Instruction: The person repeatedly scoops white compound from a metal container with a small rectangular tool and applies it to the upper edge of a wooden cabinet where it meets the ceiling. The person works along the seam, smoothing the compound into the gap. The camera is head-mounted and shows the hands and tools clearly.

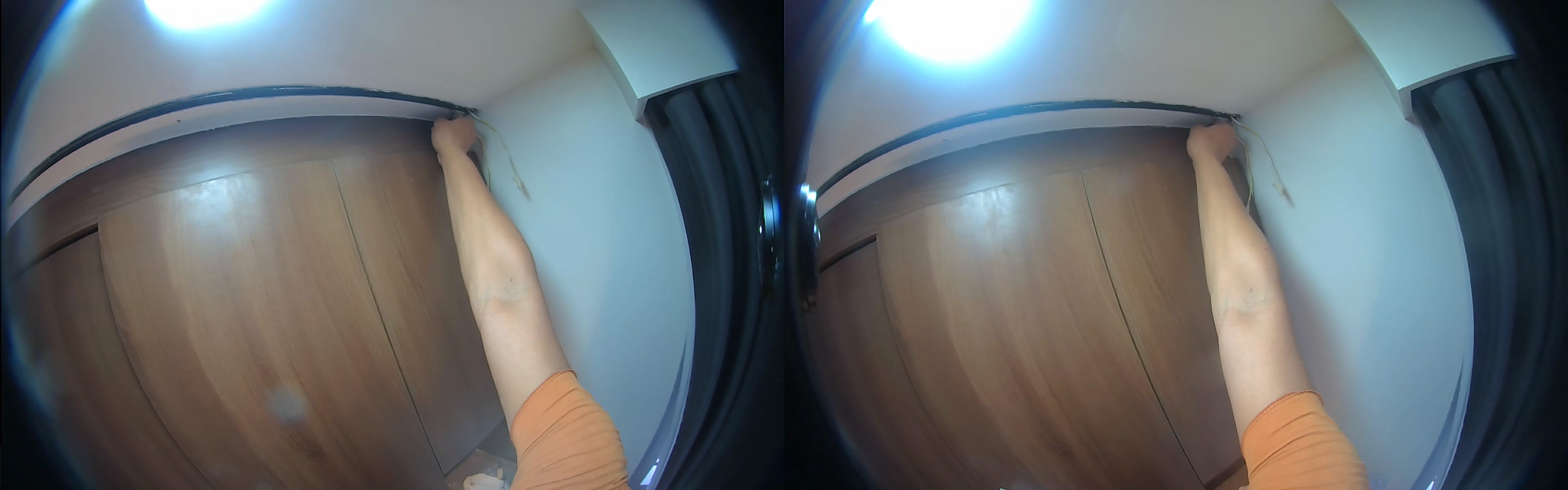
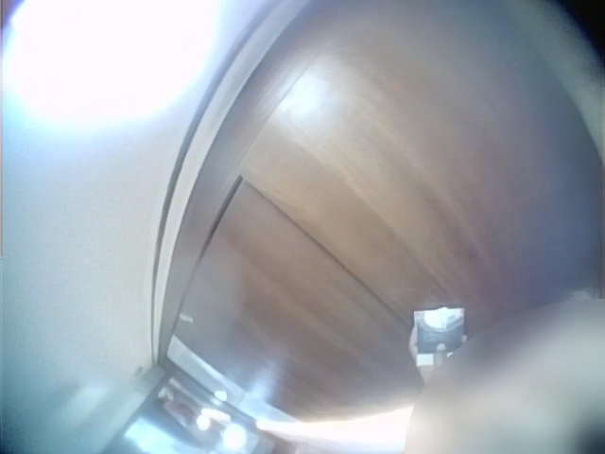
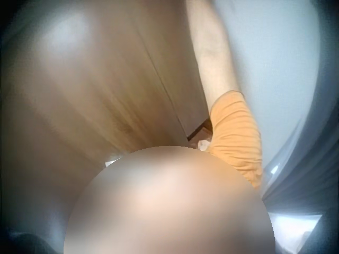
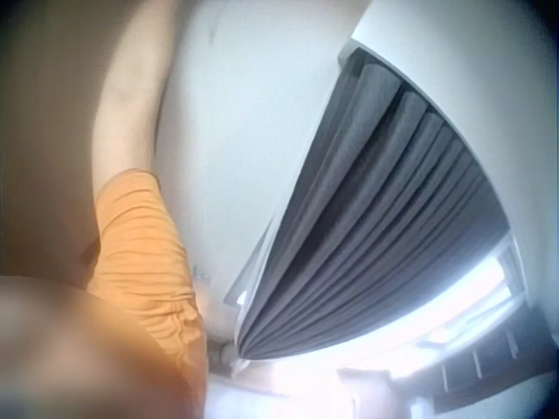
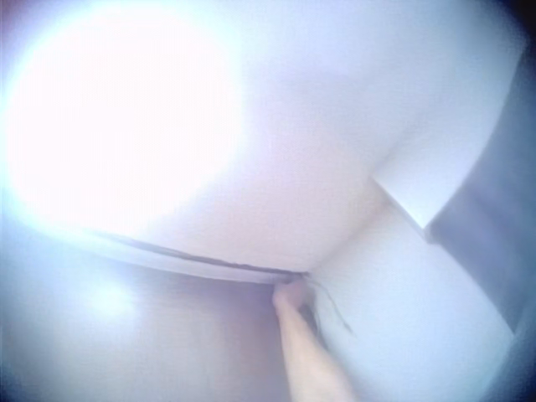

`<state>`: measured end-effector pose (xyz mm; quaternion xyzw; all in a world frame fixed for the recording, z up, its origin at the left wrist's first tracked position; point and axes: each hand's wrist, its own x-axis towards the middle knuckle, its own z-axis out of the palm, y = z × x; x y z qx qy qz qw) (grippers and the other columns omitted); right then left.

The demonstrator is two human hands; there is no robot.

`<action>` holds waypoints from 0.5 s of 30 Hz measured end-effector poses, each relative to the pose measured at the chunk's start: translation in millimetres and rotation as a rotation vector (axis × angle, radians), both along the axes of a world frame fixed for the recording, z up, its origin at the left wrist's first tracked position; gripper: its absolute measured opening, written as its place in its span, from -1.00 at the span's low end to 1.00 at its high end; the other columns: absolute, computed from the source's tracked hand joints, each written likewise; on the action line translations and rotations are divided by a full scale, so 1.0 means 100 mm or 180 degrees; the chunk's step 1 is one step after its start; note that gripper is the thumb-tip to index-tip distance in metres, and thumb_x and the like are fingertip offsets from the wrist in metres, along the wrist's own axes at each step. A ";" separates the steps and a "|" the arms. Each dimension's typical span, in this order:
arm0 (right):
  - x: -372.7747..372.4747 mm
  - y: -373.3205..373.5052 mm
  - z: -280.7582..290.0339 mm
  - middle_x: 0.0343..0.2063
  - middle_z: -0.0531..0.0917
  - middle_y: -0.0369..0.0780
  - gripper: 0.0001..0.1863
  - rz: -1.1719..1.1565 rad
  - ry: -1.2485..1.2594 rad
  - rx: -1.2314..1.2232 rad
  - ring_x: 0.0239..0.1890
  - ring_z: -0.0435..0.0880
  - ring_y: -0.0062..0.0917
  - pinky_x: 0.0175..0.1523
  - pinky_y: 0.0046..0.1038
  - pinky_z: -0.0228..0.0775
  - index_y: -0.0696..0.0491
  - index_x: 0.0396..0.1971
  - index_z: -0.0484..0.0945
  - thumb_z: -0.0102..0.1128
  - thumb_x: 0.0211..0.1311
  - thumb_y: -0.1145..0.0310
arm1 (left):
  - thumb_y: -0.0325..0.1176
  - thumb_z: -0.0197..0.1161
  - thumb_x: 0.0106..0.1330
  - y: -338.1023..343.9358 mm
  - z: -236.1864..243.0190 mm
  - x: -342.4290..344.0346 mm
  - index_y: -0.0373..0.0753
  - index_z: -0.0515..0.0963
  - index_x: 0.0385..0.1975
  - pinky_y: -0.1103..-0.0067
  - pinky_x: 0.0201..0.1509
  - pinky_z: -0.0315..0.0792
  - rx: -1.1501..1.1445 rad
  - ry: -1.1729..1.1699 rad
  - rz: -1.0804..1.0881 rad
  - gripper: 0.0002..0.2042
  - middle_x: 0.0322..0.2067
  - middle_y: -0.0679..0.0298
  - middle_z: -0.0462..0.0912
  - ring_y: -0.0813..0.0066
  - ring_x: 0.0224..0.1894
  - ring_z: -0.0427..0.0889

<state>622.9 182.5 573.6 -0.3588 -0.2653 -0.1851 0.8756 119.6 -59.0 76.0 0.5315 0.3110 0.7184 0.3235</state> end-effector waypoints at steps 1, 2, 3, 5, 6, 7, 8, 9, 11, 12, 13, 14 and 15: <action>-0.01 0.00 -0.02 -0.19 0.72 0.21 -0.66 -0.0097 -0.0065 -0.0019 -0.01 0.73 0.05 0.13 -0.11 0.56 0.34 -0.19 0.67 0.26 0.09 0.40 | -0.34 0.19 0.42 0.01 0.00 0.00 -0.23 -0.01 0.51 0.41 -0.28 0.68 -0.0003 0.0005 -0.0025 -0.28 0.06 -0.17 0.55 0.15 -0.21 0.72; -0.03 0.00 -0.04 -0.20 0.72 0.20 -0.67 -0.0141 -0.0119 -0.0023 -0.02 0.73 0.05 0.13 -0.11 0.56 0.33 -0.20 0.66 0.25 0.09 0.41 | -0.34 0.19 0.42 0.02 0.01 0.00 -0.23 -0.01 0.51 0.41 -0.28 0.68 0.0007 0.0000 -0.0044 -0.28 0.06 -0.17 0.55 0.15 -0.21 0.72; -0.05 -0.01 -0.07 -0.21 0.73 0.20 -0.68 -0.0227 -0.0147 0.0047 -0.04 0.73 0.06 0.11 -0.10 0.56 0.33 -0.21 0.67 0.24 0.11 0.41 | -0.34 0.19 0.42 0.02 0.01 0.00 -0.23 0.00 0.51 0.40 -0.28 0.68 0.0002 0.0002 -0.0068 -0.28 0.06 -0.17 0.55 0.15 -0.20 0.72; -0.12 -0.04 -0.12 -0.24 0.73 0.19 -0.70 -0.0295 -0.0178 0.0204 -0.07 0.73 0.07 0.08 -0.10 0.56 0.33 -0.24 0.67 0.21 0.14 0.41 | -0.33 0.19 0.42 0.04 0.00 0.00 -0.23 0.00 0.51 0.40 -0.28 0.68 0.0016 0.0000 -0.0130 -0.28 0.07 -0.17 0.54 0.15 -0.20 0.72; -0.15 -0.07 -0.15 -0.26 0.73 0.18 -0.72 -0.0270 -0.0201 0.0190 -0.09 0.73 0.08 0.06 -0.08 0.55 0.33 -0.28 0.67 0.20 0.15 0.40 | -0.33 0.20 0.41 0.05 0.00 0.00 -0.23 0.00 0.51 0.40 -0.28 0.68 0.0026 -0.0006 -0.0160 -0.28 0.07 -0.17 0.54 0.15 -0.19 0.72; -0.19 -0.11 -0.18 -0.28 0.74 0.17 -0.73 -0.0244 -0.0224 0.0175 -0.11 0.73 0.09 0.03 -0.07 0.54 0.33 -0.31 0.68 0.19 0.16 0.40 | -0.33 0.20 0.41 0.06 -0.01 -0.01 -0.23 0.00 0.51 0.40 -0.28 0.68 0.0028 0.0000 -0.0199 -0.28 0.07 -0.17 0.54 0.15 -0.19 0.72; -0.23 -0.16 -0.21 -0.30 0.74 0.17 -0.74 -0.0166 -0.0197 0.0144 -0.13 0.72 0.11 0.00 -0.06 0.53 0.33 -0.34 0.68 0.18 0.17 0.40 | -0.32 0.20 0.41 0.07 -0.03 -0.02 -0.23 0.01 0.51 0.40 -0.28 0.68 0.0034 -0.0005 -0.0232 -0.28 0.07 -0.17 0.54 0.14 -0.19 0.72; -0.28 -0.21 -0.25 -0.35 0.74 0.14 -0.73 -0.0108 -0.0241 0.0242 -0.19 0.73 0.05 -0.04 -0.07 0.52 0.33 -0.37 0.68 0.19 0.17 0.39 | -0.32 0.20 0.41 0.09 -0.05 -0.03 -0.23 0.01 0.51 0.40 -0.28 0.68 0.0041 -0.0010 -0.0273 -0.28 0.08 -0.17 0.54 0.14 -0.18 0.72; -0.39 -0.35 -0.35 -0.45 0.74 0.08 -0.72 0.0176 -0.0177 0.0378 -0.31 0.76 -0.06 -0.14 -0.10 0.50 0.33 -0.43 0.67 0.21 0.19 0.36 | -0.32 0.21 0.41 0.13 -0.09 -0.06 -0.23 0.01 0.51 0.40 -0.28 0.68 0.0065 -0.0014 -0.0368 -0.28 0.08 -0.17 0.53 0.14 -0.18 0.71; -0.43 -0.44 -0.44 -0.49 0.71 0.03 -0.70 0.0186 -0.0252 0.0446 -0.38 0.72 -0.16 -0.18 -0.14 0.48 0.34 -0.43 0.67 0.21 0.20 0.34 | -0.31 0.21 0.41 0.14 -0.10 -0.06 -0.23 0.01 0.51 0.39 -0.27 0.68 0.0078 -0.0020 -0.0417 -0.28 0.08 -0.17 0.53 0.14 -0.17 0.71; -0.45 -0.54 -0.57 -0.54 0.69 -0.02 -0.68 0.0255 -0.0288 0.0471 -0.44 0.68 -0.26 -0.22 -0.17 0.46 0.35 -0.43 0.67 0.22 0.20 0.32 | -0.31 0.21 0.41 0.16 -0.10 -0.07 -0.23 0.01 0.50 0.39 -0.27 0.68 0.0082 -0.0035 -0.0500 -0.28 0.08 -0.17 0.53 0.14 -0.17 0.71; -0.50 -0.62 -0.74 -0.59 0.66 -0.07 -0.66 0.0326 -0.0407 0.0530 -0.50 0.65 -0.35 -0.25 -0.20 0.45 0.35 -0.43 0.67 0.23 0.21 0.30 | -0.31 0.22 0.40 0.16 -0.10 -0.06 -0.23 0.02 0.50 0.39 -0.27 0.69 0.0088 -0.0043 -0.0590 -0.27 0.08 -0.17 0.53 0.13 -0.17 0.71; -0.52 -0.72 -0.90 -0.55 0.66 -0.12 -0.68 0.0440 -0.0393 0.0449 -0.46 0.63 -0.44 -0.27 -0.31 0.44 0.33 -0.37 0.70 0.21 0.24 0.31 | -0.31 0.22 0.40 0.15 -0.08 -0.05 -0.23 0.02 0.50 0.39 -0.27 0.69 0.0089 -0.0057 -0.0703 -0.27 0.09 -0.17 0.53 0.13 -0.17 0.71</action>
